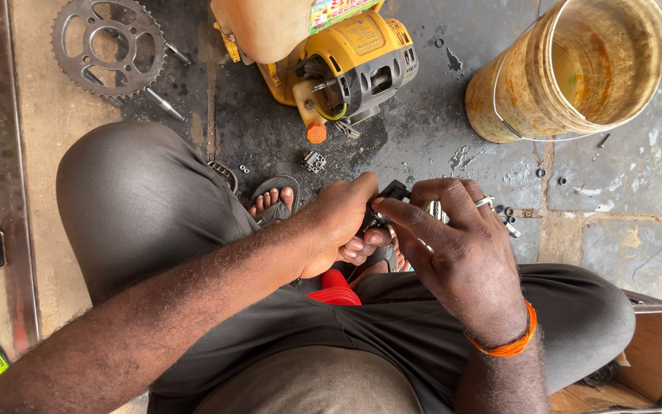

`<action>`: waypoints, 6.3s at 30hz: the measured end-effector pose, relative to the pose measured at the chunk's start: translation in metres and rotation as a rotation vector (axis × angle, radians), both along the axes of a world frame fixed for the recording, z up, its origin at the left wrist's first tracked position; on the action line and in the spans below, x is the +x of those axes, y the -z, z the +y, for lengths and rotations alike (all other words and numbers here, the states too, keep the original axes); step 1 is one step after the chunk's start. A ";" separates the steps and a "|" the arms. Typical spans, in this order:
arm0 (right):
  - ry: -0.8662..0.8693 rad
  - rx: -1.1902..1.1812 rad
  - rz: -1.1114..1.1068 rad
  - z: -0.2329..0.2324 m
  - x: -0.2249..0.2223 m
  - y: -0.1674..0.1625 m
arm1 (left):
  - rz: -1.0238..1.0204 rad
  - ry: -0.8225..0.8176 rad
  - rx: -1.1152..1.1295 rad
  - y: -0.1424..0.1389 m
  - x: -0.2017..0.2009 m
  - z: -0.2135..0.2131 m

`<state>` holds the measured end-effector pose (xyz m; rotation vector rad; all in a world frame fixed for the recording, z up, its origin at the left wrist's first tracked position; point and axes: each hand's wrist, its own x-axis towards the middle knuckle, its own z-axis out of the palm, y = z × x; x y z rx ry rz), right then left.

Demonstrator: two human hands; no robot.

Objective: The person sits on the floor and works on a small black mechanical component, pressing and fitting small parts into it by hand. They later pick up a screwdriver and use it on the component, then continue fitting parts by hand.

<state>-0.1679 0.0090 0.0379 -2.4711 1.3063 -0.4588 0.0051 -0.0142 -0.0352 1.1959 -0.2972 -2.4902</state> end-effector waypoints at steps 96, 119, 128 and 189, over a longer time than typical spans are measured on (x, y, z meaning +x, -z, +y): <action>0.082 0.002 -0.027 0.008 -0.002 -0.006 | 0.082 0.038 -0.050 0.003 0.000 -0.001; 0.389 0.269 -0.495 0.010 -0.007 0.015 | 0.132 0.002 -0.108 0.003 0.003 0.000; 0.413 0.765 -0.813 0.004 -0.009 0.034 | 0.121 -0.029 -0.136 0.004 0.001 0.000; 0.372 0.426 -0.969 0.013 0.010 0.033 | -0.006 -0.202 -0.201 0.002 -0.006 -0.004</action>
